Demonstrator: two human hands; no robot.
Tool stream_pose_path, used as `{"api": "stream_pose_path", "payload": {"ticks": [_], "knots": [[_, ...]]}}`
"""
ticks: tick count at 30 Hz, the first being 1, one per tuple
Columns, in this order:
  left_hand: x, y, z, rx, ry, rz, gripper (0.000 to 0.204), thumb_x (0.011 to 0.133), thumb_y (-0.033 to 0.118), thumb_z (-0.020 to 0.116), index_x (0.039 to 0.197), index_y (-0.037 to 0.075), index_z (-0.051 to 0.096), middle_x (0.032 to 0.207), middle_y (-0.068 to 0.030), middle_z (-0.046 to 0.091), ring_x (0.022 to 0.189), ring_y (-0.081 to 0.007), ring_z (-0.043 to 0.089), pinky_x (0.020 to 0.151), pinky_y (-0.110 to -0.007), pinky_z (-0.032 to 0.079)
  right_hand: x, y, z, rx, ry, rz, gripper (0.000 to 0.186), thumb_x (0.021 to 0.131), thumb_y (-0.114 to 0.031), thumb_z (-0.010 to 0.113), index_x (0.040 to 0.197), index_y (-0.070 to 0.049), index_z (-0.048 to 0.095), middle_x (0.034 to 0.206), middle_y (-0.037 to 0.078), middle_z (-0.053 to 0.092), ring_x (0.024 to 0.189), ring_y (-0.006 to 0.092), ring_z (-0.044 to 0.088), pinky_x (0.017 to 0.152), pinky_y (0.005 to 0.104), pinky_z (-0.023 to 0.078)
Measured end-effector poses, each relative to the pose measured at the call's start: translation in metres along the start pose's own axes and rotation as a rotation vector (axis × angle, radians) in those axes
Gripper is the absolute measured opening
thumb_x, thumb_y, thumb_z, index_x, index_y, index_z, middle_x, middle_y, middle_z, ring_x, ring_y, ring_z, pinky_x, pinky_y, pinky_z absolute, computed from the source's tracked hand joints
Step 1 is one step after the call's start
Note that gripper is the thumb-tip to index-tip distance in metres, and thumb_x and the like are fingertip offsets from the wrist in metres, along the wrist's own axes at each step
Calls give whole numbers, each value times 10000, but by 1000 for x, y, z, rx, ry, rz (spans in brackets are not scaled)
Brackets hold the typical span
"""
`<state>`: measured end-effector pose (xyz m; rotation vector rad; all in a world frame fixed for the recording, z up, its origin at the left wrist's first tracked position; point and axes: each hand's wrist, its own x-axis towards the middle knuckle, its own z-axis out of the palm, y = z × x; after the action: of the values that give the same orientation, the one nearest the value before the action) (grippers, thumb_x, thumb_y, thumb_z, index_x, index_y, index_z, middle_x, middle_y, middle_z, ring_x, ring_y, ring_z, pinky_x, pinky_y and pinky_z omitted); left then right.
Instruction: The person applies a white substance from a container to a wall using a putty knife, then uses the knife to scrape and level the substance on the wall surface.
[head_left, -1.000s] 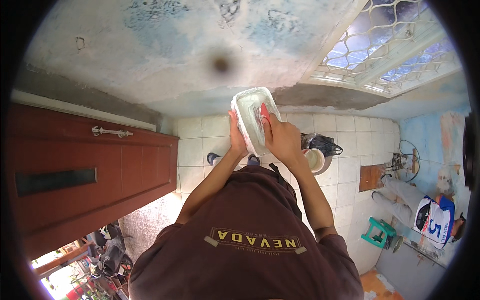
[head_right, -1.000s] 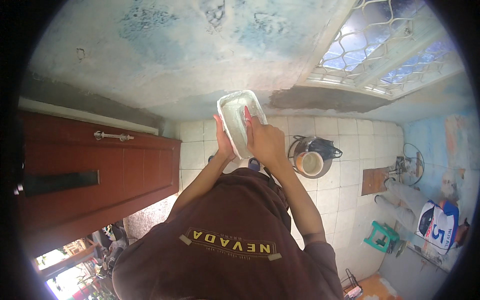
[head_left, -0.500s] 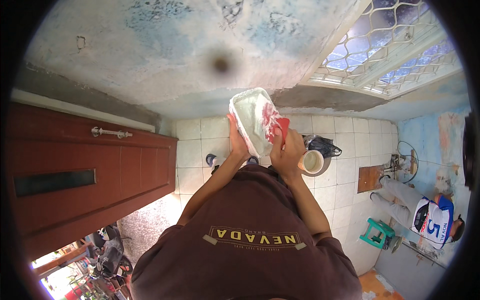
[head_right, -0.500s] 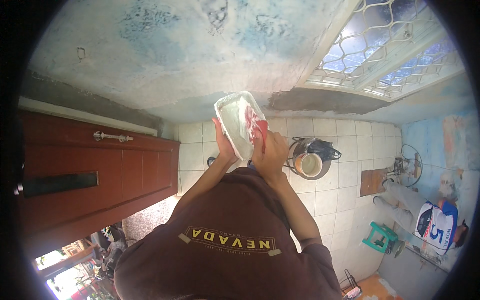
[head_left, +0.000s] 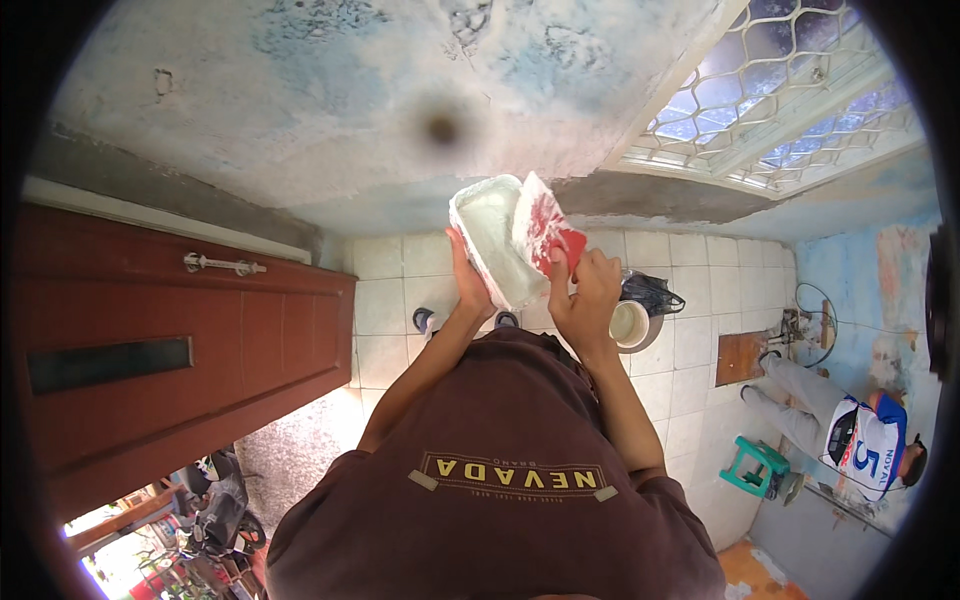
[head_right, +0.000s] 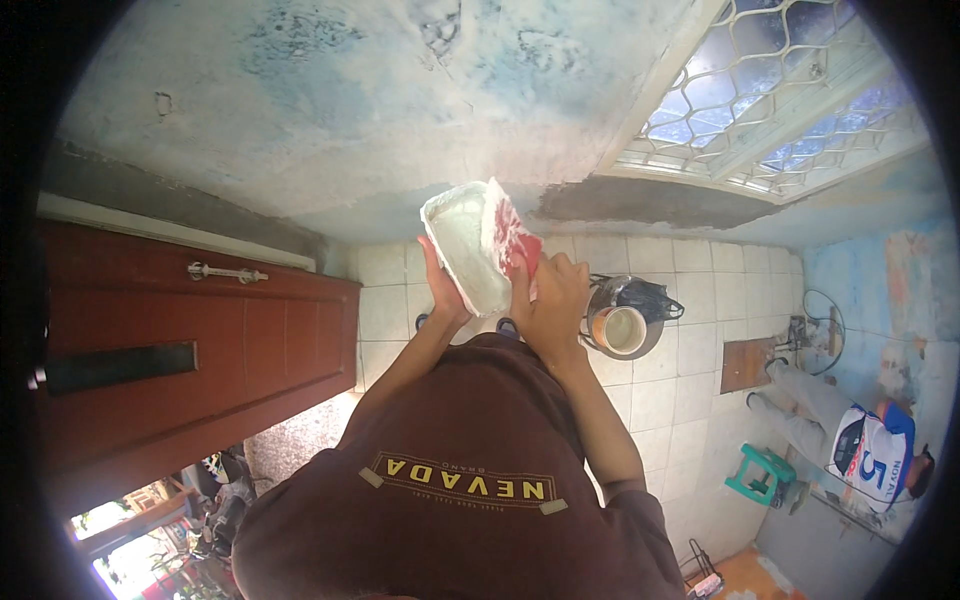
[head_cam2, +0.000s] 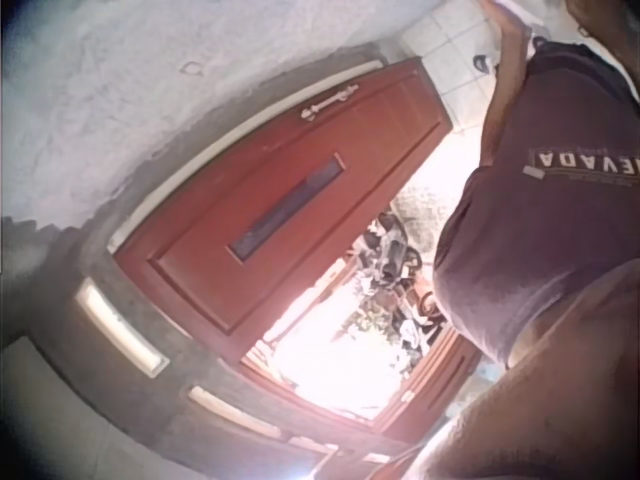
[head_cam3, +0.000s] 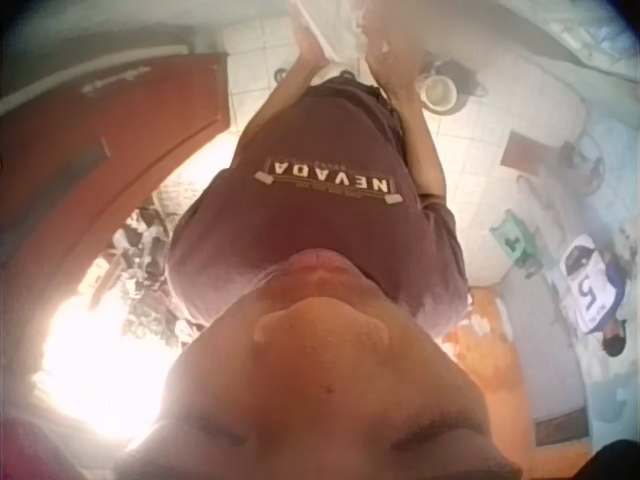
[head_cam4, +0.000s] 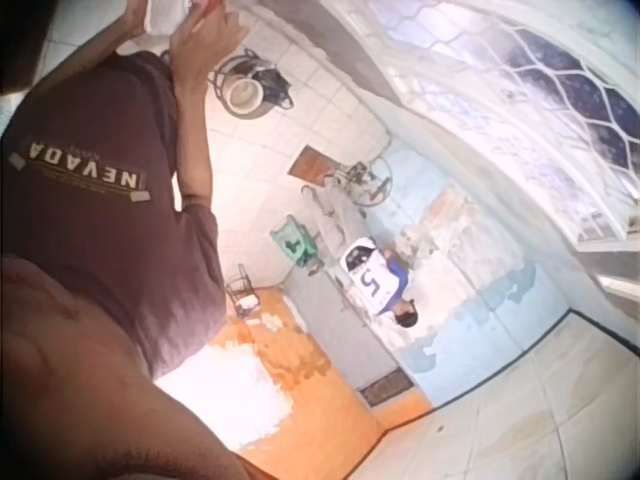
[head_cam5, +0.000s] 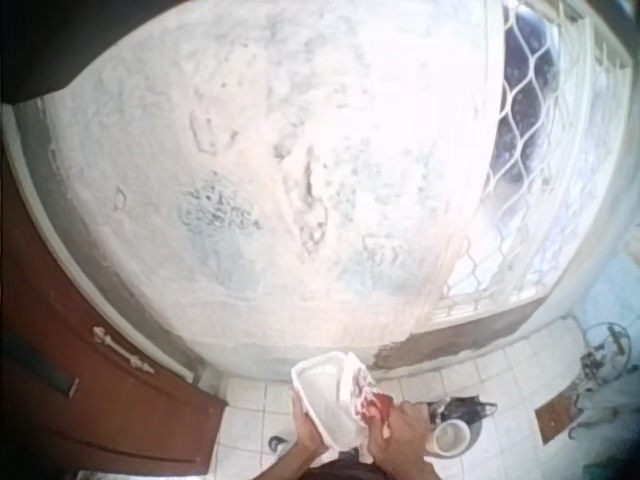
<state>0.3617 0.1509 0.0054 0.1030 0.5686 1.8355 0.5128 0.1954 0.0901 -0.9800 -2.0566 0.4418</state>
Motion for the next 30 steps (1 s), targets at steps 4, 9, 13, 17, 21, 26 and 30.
{"api": "stream_pose_path", "payload": {"ticks": [4, 9, 13, 17, 21, 26, 30], "knots": [[-3, 3, -4, 85, 35, -70, 974, 1011, 841, 239, 1644, 108, 347, 1579, -139, 505, 1409, -326, 543, 1178, -508, 459, -3, 6, 6, -54, -165, -96, 169, 996, -166, 679, 865, -60, 694, 667, 84, 572, 625, 278, 526, 691, 435, 337], [0, -2, -6, 58, -36, 32, 947, 1028, 819, 230, 1643, 108, 350, 1575, -136, 509, 1411, -321, 541, 1178, -506, 459, 1, 0, 7, 24, -33, -36, 175, 1011, -178, 662, 892, -54, 695, 677, 78, 576, 621, 280, 519, 707, 438, 334], [0, 2, -6, 97, 14, -12, 931, 1036, 807, 238, 1639, 107, 353, 1563, -134, 522, 1400, -322, 552, 1179, -501, 459, 5, 2, 11, -17, -185, -95, 164, 984, -163, 689, 863, -53, 698, 649, 75, 554, 612, 262, 508, 709, 423, 327], [-1, 5, -7, 55, -26, 34, 919, 1040, 800, 253, 1633, 106, 362, 1549, -141, 529, 1392, -317, 559, 1172, -496, 466, 20, -13, -6, 38, -74, -79, 158, 957, -157, 709, 833, -61, 702, 628, 69, 547, 614, 256, 523, 711, 415, 322], [-2, 8, 7, 100, -16, 28, 889, 1056, 772, 281, 1623, 94, 371, 1534, -145, 538, 1382, -307, 567, 1162, -484, 473, 14, 0, -1, 29, -149, -104, 144, 950, -159, 717, 843, -63, 708, 629, 65, 557, 608, 256, 521, 714, 413, 322], [-2, 3, 11, 266, 140, 72, 757, 1107, 664, 335, 1593, 88, 403, 1459, -126, 588, 1313, -269, 608, 1122, -434, 499, 14, -5, 1, 33, -166, -177, 149, 966, -159, 696, 1031, -43, 762, 678, 63, 619, 648, 245, 587, 726, 423, 337], [1, -1, -5, 266, 121, 61, 742, 1107, 644, 386, 1559, 59, 442, 1409, -157, 626, 1248, -275, 654, 1083, -449, 532, 12, -14, 3, 82, -220, -166, 136, 964, -140, 706, 1042, -43, 760, 713, 50, 639, 644, 239, 574, 741, 407, 341]]}}
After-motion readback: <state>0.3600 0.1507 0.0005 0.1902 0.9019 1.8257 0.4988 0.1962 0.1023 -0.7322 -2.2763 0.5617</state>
